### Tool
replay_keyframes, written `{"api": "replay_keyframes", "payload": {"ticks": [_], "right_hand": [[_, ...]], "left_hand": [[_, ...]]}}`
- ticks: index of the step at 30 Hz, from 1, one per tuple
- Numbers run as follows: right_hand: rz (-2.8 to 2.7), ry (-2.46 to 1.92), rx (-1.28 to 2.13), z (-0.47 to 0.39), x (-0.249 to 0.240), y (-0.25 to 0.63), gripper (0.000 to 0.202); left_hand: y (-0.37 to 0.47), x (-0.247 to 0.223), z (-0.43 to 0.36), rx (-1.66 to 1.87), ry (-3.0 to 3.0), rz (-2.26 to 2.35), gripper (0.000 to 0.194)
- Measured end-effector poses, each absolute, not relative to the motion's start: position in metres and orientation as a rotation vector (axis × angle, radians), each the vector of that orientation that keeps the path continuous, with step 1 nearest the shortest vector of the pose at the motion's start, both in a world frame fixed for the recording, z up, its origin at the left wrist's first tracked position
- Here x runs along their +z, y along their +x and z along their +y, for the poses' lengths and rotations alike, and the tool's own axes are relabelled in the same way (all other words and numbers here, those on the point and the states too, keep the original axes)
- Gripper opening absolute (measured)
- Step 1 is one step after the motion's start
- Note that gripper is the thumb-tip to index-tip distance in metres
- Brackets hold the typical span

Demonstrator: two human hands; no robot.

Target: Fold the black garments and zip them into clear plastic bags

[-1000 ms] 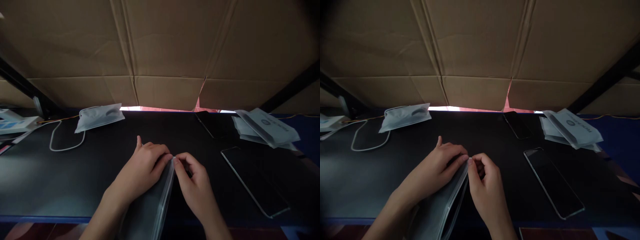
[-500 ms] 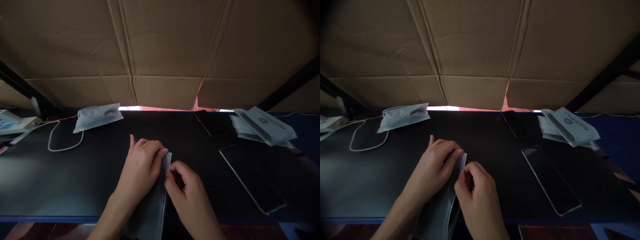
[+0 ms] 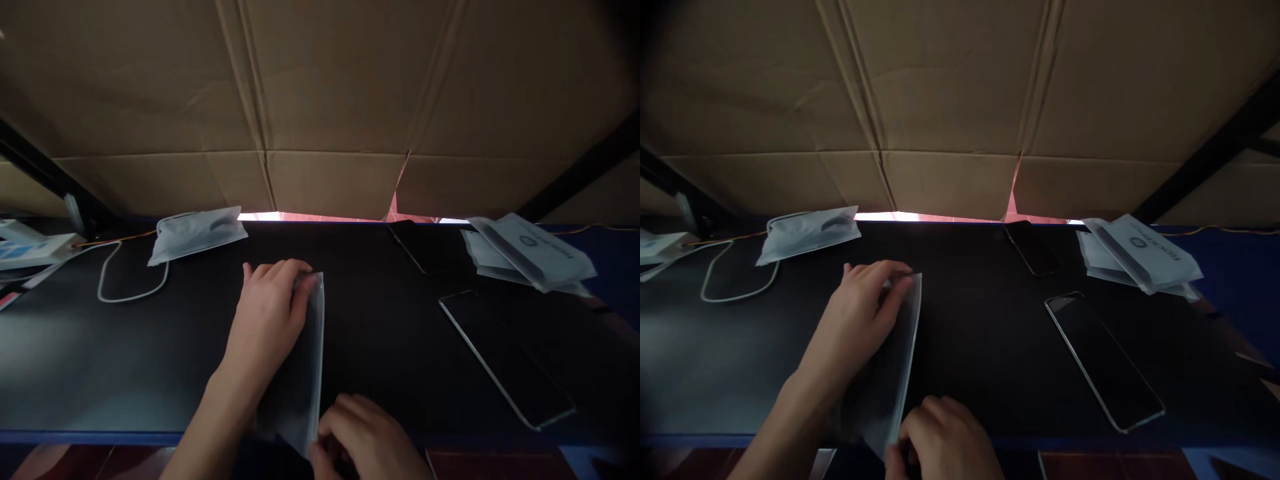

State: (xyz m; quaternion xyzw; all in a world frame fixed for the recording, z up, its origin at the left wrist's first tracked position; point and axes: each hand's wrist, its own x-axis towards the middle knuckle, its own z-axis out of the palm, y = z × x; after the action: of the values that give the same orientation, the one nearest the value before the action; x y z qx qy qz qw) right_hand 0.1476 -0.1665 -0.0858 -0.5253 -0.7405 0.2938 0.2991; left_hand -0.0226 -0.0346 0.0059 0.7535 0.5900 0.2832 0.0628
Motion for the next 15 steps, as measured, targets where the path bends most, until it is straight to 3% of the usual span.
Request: {"api": "replay_keyframes", "payload": {"ticks": [2, 8, 15], "right_hand": [[-1.958, -1.345, 0.818, -0.159, -0.074, 0.160, 0.011], [-1.764, -1.544, 0.569, -0.131, -0.045, 0.209, 0.026], [-1.839, -1.492, 0.463, -0.125, -0.059, 0.211, 0.022]], "left_hand": [[-0.026, 0.000, -0.054, 0.777, 2.359, 1.755, 0.033], [-0.043, -0.045, -0.114, 0.482, 2.636, 1.794, 0.084], [-0.038, -0.042, -0.119, 0.587, 2.669, 1.714, 0.065]]}}
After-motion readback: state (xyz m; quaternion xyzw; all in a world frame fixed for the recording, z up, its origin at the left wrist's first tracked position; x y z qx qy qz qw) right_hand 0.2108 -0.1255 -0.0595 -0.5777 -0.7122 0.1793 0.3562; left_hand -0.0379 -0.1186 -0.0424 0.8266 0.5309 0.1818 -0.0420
